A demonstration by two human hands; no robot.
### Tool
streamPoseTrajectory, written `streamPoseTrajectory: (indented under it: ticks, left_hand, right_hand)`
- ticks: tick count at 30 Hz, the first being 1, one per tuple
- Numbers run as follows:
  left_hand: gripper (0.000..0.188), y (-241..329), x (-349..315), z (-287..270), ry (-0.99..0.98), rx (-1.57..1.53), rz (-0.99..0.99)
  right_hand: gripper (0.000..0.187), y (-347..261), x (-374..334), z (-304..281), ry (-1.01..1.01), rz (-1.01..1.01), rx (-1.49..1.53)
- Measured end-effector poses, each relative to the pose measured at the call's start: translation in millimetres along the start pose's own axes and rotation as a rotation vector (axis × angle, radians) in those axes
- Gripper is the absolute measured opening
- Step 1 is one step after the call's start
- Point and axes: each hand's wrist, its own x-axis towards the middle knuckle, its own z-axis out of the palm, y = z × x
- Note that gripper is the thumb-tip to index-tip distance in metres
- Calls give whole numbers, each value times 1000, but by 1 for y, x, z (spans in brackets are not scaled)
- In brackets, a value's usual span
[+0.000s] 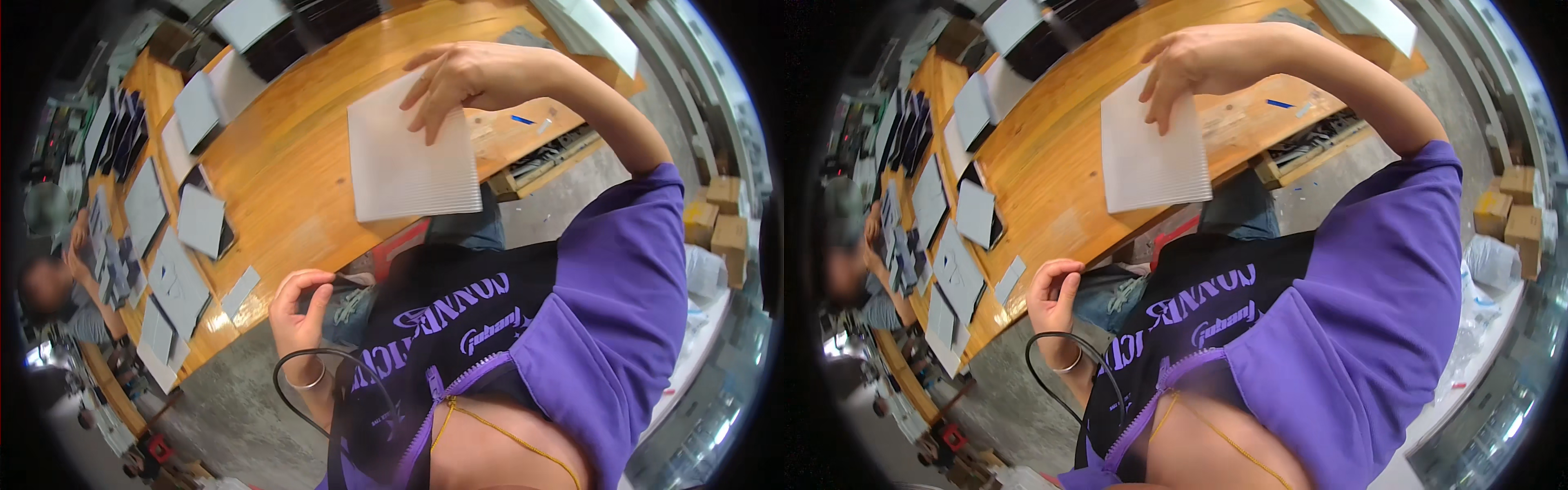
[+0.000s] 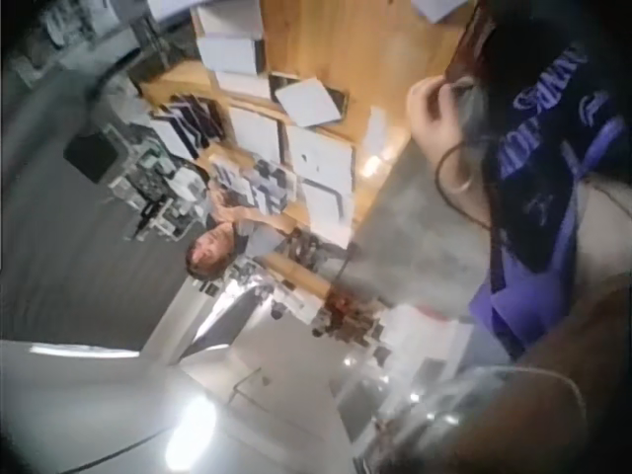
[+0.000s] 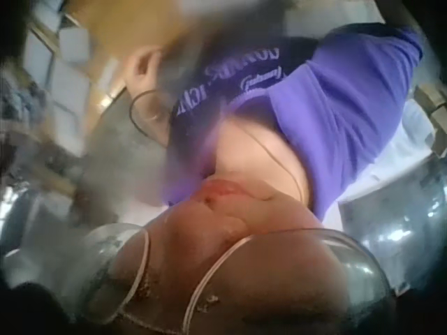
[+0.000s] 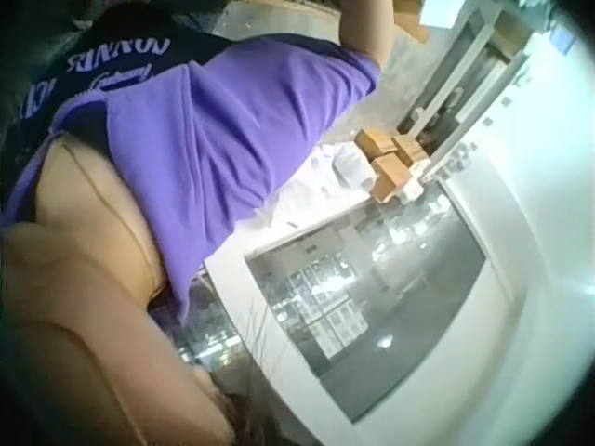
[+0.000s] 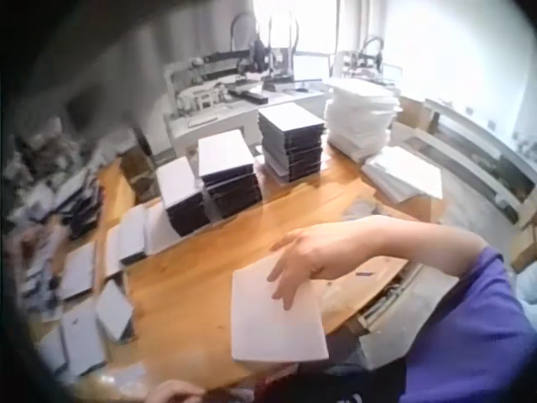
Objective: Sorting and stacking grey industrial plates on a wooden workbench.
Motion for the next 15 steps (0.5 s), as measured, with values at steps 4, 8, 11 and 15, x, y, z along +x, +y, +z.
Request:
streamPoseTrajectory:
  ticks: [4,8,11,15]
  left_hand:
    - [9,4,8,5,-53,-44,-56]
    - [9,14,20,15,-83,-40,-41]
    - [9,19,28,21,-138,-11,-6]
    - [10,22,39,29,-168,-38,-2]
  right_hand:
    - [21,-13,-69,-7,-21,183,24]
    - [19,-48,-136,-15,39,444,0]
    - [17,-75,-176,-9,79,642,-80]
    - [17,-96,-220,-6,150,821,-130]
